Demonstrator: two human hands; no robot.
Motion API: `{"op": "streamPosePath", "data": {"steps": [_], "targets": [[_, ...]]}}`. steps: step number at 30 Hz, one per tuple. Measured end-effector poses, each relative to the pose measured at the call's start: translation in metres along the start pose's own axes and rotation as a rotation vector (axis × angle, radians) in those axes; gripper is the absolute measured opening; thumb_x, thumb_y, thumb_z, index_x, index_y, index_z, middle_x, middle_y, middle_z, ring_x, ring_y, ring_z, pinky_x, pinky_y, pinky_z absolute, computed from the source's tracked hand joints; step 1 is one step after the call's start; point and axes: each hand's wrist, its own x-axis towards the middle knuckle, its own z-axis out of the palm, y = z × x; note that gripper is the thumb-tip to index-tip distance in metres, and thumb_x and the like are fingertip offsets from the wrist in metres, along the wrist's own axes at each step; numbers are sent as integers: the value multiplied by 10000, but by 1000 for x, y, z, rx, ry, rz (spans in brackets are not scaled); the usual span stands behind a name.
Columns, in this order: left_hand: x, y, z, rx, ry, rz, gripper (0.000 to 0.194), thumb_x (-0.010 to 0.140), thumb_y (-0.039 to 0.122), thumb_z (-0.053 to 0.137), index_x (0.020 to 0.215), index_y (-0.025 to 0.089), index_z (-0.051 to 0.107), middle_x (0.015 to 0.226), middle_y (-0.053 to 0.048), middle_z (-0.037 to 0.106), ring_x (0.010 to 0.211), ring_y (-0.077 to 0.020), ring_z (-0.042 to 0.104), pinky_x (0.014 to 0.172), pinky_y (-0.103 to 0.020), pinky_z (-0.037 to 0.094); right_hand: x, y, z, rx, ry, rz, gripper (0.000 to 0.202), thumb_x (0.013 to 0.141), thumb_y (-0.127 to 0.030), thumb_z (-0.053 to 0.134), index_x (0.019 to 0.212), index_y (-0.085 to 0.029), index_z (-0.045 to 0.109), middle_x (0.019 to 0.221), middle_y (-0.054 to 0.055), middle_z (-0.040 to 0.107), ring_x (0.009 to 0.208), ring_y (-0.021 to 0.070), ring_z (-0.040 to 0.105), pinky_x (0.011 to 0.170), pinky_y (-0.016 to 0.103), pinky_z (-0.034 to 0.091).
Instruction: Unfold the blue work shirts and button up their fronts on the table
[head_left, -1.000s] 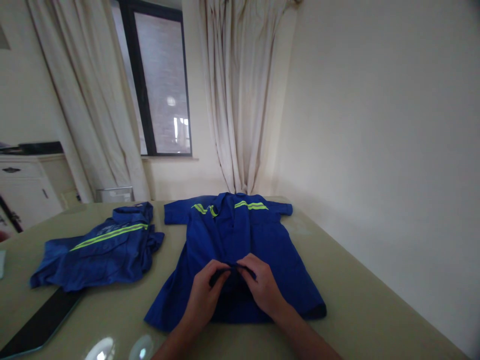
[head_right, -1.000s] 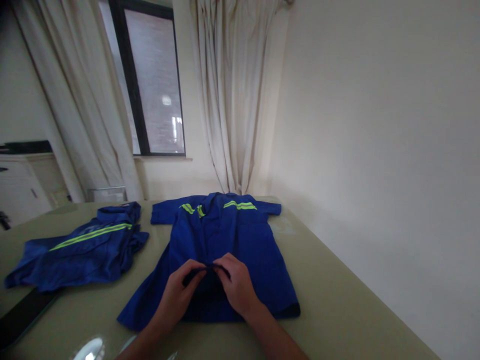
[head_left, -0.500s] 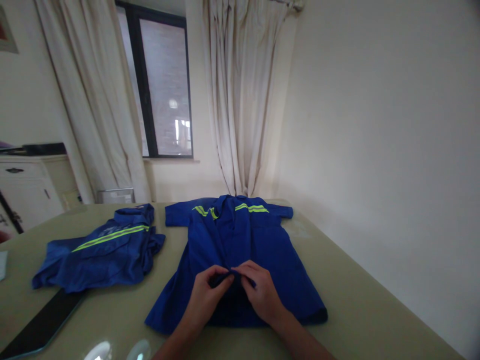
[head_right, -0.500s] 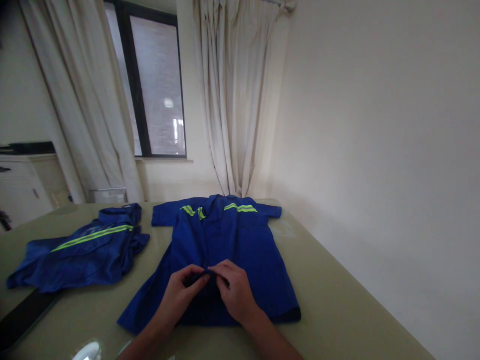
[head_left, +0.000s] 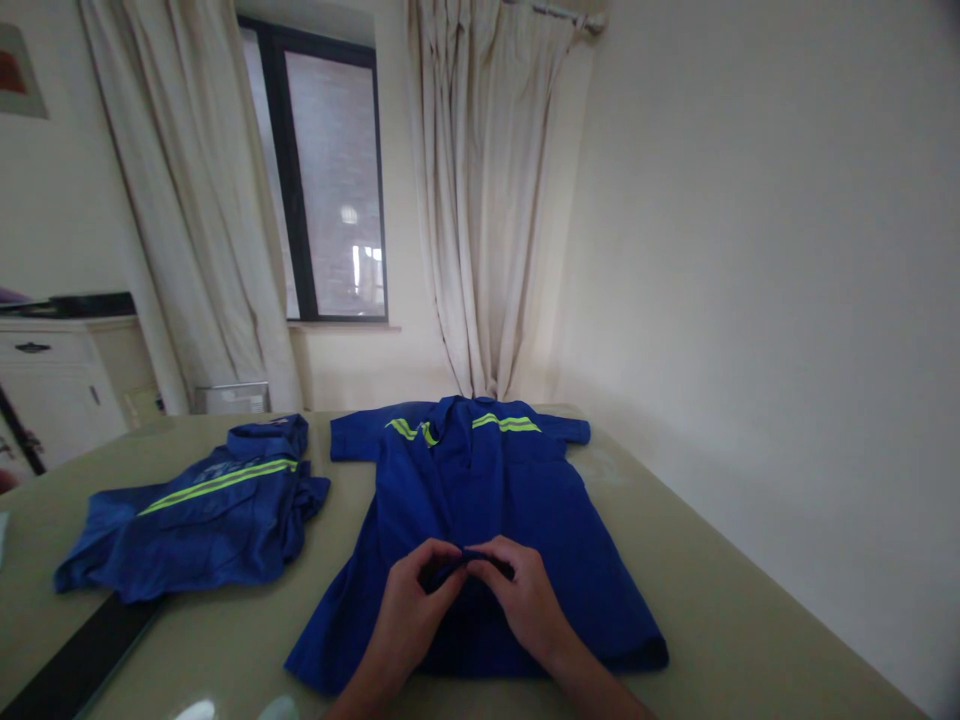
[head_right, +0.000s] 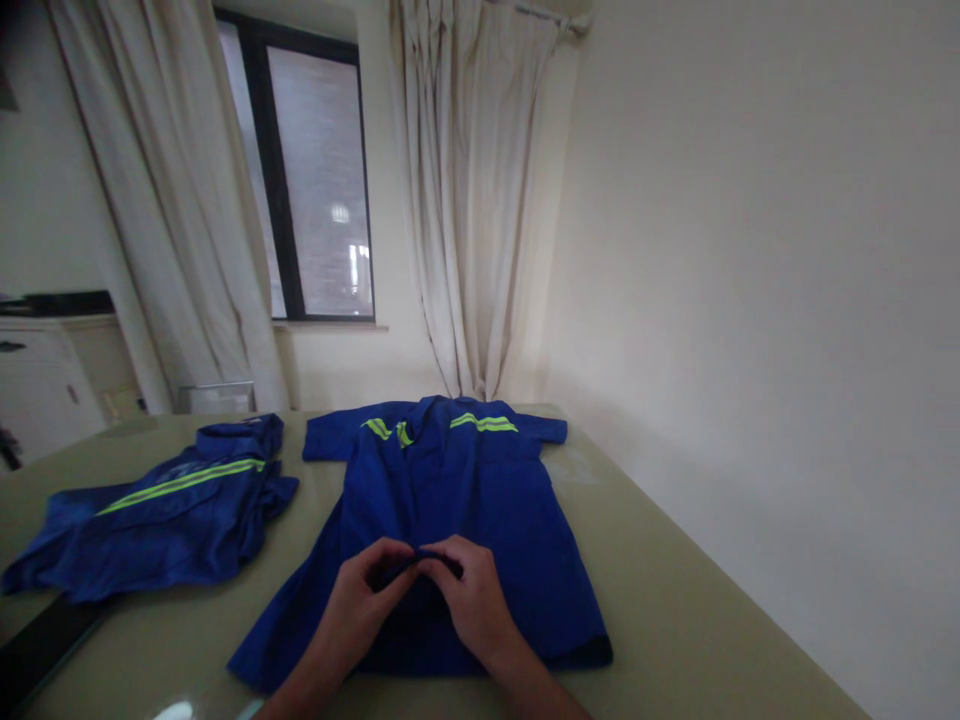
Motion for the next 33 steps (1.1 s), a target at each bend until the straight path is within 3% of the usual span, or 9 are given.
{"op": "streamPosePath", "data": {"steps": [3, 7, 12, 16, 21, 25, 29, 33], "targets": [[0, -2, 0, 1, -13, 8, 270, 865, 482, 707, 938, 228, 763, 941, -43, 786, 903, -234, 722, 865, -331, 572, -1, 2, 1, -1, -7, -17, 234, 929, -434, 677, 975, -257, 822, 882, 36, 763, 840, 226, 688, 747, 304, 486], [0, -4, -3, 33, -31, 0, 261, 883, 461, 679, 999, 245, 769, 993, -53, 792, 945, -249, 724, 904, -355, 568, -2, 5, 2, -80, 36, -19, 302, 937, -466, 651, 826, -216, 779, 760, 26, 700, 731, 198, 620, 665, 286, 434], [3, 0, -8, 60, -56, 44, 210, 912, 394, 632, 979, 228, 740, 910, -41, 771, 853, -221, 713, 810, -320, 570, -2, 7, 5, -122, 45, -18, 340, 930, -465, 648, 718, -201, 683, 689, -1, 614, 683, 169, 542, 638, 274, 381], [3, -1, -10, 181, -24, 170, 158, 941, 349, 603, 931, 238, 715, 897, -28, 728, 841, -202, 692, 777, -304, 563, -2, 7, 7, -99, 43, 11, 406, 925, -502, 635, 655, -199, 611, 622, -27, 514, 623, 145, 454, 589, 270, 326], [-1, -4, -11, 368, -11, 360, 192, 999, 325, 543, 1088, 282, 707, 1037, -45, 723, 979, -204, 686, 899, -324, 559, 0, 10, 8, -42, 36, 62, 459, 918, -564, 614, 643, -198, 573, 590, -48, 430, 611, 135, 395, 571, 263, 303], [-3, -1, -11, 472, -8, 485, 180, 1006, 293, 555, 1087, 291, 716, 1092, -48, 705, 1020, -197, 668, 931, -312, 540, 1, 17, 9, -4, 51, 79, 462, 909, -576, 609, 650, -202, 529, 622, -48, 412, 634, 136, 390, 586, 260, 313], [-5, 2, -8, 456, 17, 467, 128, 983, 264, 590, 952, 271, 714, 1051, -40, 699, 987, -203, 658, 912, -328, 529, 1, 21, 11, 12, 52, 100, 421, 915, -532, 621, 671, -197, 553, 635, -46, 436, 639, 133, 404, 593, 257, 321], [-4, 3, -2, 304, 62, 272, 75, 933, 268, 640, 878, 251, 687, 1062, -46, 684, 1026, -231, 642, 931, -363, 514, 2, 15, 9, -3, 10, 103, 394, 937, -488, 614, 679, -199, 546, 628, -49, 430, 629, 130, 402, 585, 257, 312]]}}
